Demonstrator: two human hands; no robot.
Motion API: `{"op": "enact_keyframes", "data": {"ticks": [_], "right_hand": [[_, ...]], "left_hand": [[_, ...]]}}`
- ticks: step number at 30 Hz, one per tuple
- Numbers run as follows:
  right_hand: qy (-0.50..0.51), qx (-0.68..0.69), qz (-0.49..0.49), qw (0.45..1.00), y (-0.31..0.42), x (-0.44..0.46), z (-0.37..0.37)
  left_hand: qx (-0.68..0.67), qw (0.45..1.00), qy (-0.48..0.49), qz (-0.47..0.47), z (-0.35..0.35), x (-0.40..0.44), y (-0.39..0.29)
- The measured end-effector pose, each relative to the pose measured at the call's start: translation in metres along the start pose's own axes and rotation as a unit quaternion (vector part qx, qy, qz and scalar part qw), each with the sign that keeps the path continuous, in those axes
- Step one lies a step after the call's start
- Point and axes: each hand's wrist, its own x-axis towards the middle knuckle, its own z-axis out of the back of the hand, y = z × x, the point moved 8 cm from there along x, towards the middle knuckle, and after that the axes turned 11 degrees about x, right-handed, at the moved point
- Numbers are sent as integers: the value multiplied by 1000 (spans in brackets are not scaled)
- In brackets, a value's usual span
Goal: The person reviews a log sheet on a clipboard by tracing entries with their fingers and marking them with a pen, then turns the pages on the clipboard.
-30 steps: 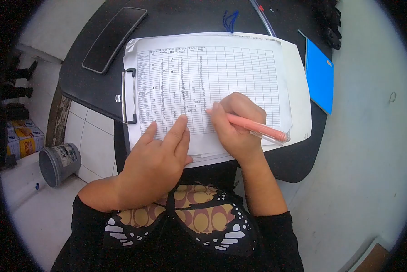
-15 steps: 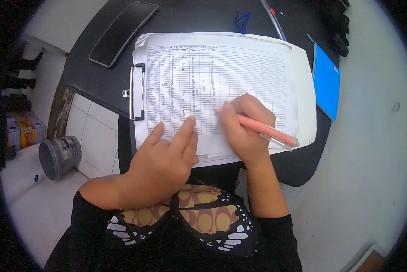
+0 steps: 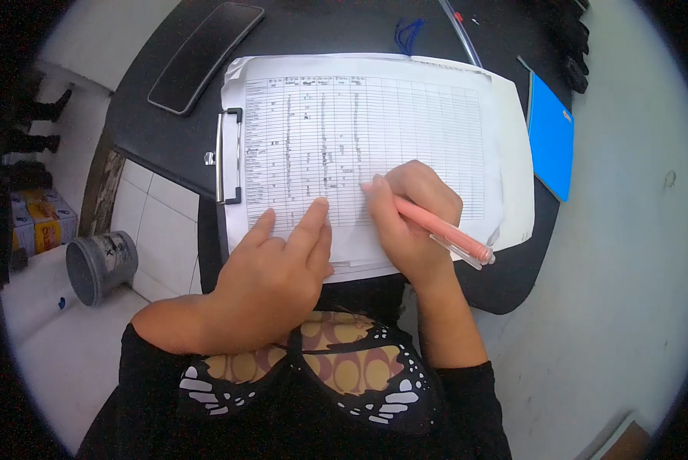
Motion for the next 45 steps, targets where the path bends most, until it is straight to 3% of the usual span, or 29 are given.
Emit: {"op": "enact_keyframes", "data": {"ticks": [6, 13, 16, 24, 36, 40, 45], "right_hand": [[-21, 71, -65, 995, -5, -1, 6], [-17, 73, -65, 995, -5, 0, 5], [-15, 68, -64, 996, -4, 1, 5], [-6, 38, -41, 998, -2, 1, 2], [-6, 57, -46, 997, -6, 0, 6], [-1, 40, -39, 998, -4, 0, 4], [4, 28, -46, 999, -6, -2, 3]], "left_hand": [[-6, 1000, 0, -3, -1, 0, 0], [-18, 1000, 5, -3, 1, 1, 1], [-10, 998, -67, -3, 5, 2, 2], [-9, 998, -68, -3, 5, 2, 2], [-12, 998, -62, -7, 5, 4, 2], [-16, 1000, 18, 0, -1, 1, 1], [-4, 1000, -4, 3, 1, 0, -1]]}}
